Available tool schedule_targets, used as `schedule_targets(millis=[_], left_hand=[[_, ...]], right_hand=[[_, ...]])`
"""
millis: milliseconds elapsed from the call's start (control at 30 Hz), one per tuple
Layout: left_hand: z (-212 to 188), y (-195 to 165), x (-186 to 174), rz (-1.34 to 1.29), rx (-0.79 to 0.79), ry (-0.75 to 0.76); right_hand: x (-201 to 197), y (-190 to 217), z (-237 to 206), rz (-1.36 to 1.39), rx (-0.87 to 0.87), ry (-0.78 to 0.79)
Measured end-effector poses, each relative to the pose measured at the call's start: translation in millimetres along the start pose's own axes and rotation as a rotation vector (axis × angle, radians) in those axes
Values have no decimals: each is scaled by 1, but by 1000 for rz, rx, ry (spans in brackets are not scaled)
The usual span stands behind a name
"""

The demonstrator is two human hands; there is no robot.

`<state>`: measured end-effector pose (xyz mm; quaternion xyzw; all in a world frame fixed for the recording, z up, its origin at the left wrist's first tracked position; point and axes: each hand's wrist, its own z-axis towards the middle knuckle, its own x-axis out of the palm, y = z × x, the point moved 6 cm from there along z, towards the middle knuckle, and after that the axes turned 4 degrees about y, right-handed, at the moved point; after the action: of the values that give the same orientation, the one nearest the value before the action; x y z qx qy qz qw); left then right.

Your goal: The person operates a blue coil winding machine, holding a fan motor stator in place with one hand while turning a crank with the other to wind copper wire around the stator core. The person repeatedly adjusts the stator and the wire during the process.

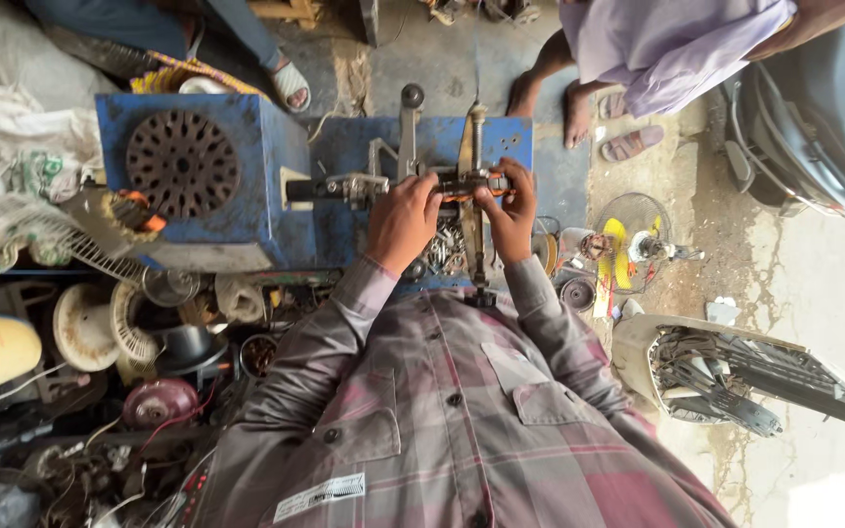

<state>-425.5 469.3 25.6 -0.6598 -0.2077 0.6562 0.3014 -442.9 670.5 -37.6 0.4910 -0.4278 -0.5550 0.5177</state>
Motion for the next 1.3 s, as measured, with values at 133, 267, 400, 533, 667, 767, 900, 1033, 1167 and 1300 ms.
schedule_targets(millis=[133,267,400,533,667,767,900,1033,1167,1300], left_hand=[[26,-15,-3,-95,94,-33],[66,-22,0,-140,266,-123],[96,-15,22,69,199,7],[87,-12,21,146,88,58],[38,-12,16,-83,-153,137],[6,-33,11,-267,12,21],[-9,-43,9,-6,152,-24],[-8,-42,7,-368,153,-7],[-14,-50,0,-223,247,-91],[-22,-54,16,79,288,153]], right_hand=[[-5,-16,-1,310,69,17],[-6,12,5,174,36,36],[-10,49,16,-237,-166,199],[-9,21,35,45,151,329],[-11,-11,44,213,333,362],[-11,-28,49,251,427,391],[-13,-34,57,206,435,416],[-12,-35,54,238,519,386],[-10,-31,51,215,533,415],[-10,-27,51,224,543,378]])
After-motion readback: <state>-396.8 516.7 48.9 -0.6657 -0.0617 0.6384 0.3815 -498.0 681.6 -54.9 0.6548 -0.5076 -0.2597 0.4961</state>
